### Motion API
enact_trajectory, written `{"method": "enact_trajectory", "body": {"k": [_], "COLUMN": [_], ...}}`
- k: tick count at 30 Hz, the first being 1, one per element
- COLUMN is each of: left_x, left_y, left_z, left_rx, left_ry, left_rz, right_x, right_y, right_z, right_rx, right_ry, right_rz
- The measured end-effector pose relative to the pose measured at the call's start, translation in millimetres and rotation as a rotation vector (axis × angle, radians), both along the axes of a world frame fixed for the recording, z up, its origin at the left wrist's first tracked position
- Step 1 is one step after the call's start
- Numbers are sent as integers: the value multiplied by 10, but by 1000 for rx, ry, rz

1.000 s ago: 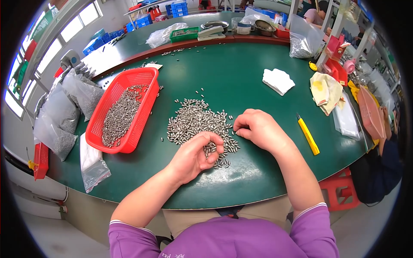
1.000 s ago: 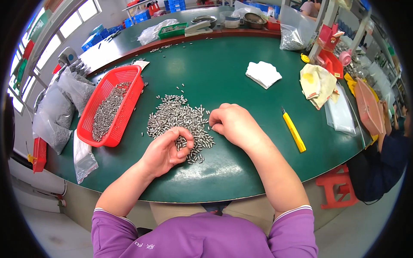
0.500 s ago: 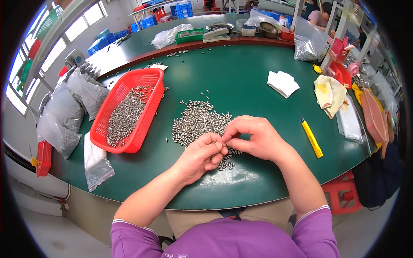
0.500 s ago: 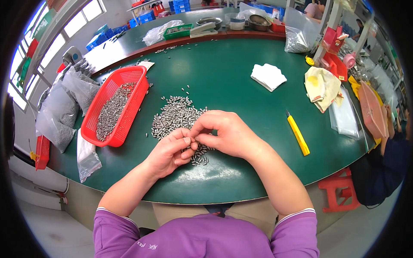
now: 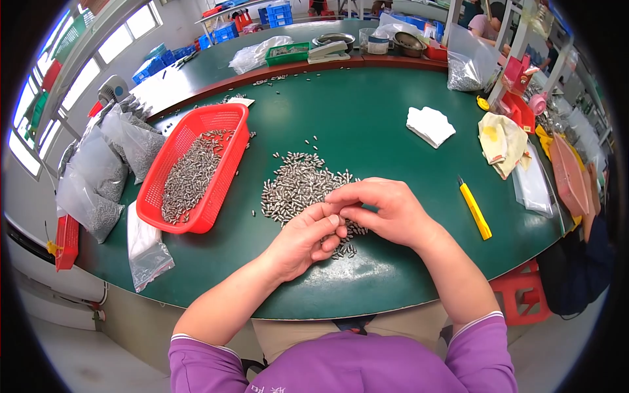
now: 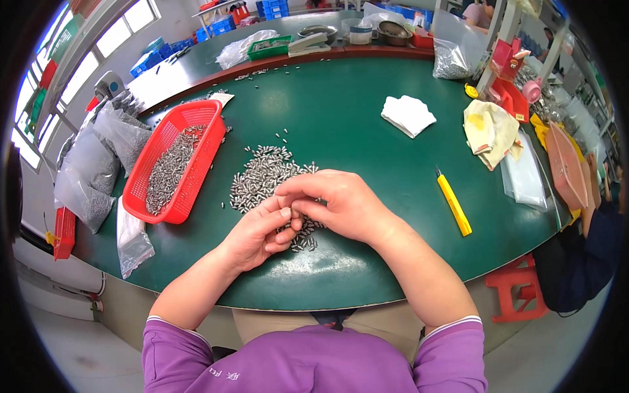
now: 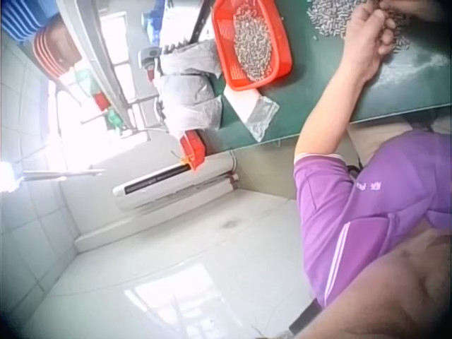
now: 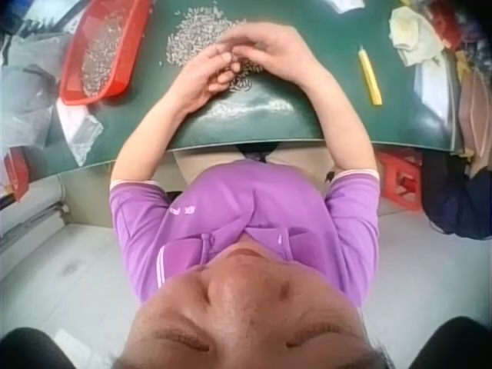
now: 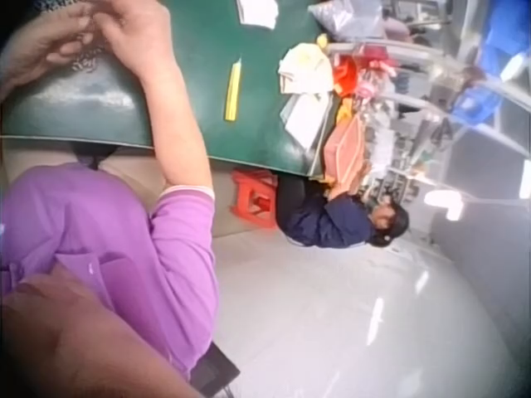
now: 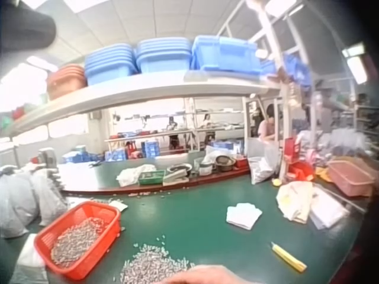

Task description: Sorting and inspecting small metal screws or pins on a workbench.

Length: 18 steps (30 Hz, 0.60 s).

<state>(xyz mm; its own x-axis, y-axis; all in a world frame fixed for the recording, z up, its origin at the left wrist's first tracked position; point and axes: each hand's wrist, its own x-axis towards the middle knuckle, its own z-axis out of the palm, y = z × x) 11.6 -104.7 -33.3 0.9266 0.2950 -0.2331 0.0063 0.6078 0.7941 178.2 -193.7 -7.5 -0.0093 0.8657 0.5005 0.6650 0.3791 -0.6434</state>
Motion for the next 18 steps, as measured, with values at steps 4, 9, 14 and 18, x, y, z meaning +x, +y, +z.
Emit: {"method": "enact_trajectory", "body": {"k": [4,9,14,18], "left_x": [-7,-16,-19,-19], "left_y": [9,2,5,5], "left_z": [14,7,1,10], "left_rx": [-30,-44,-21,-22], "left_ry": [-12,-23,-20,-11], "left_rz": [8,14,12,13], "right_x": [103,230,236,232], "right_y": [16,-28,-41,-45], "right_z": [-60,-99,-125,-83], "right_rx": [20,-155,-237,-254], "right_ry": [-32,-277,-321,-401], "right_rz": [-183,-230,-190,-200]}}
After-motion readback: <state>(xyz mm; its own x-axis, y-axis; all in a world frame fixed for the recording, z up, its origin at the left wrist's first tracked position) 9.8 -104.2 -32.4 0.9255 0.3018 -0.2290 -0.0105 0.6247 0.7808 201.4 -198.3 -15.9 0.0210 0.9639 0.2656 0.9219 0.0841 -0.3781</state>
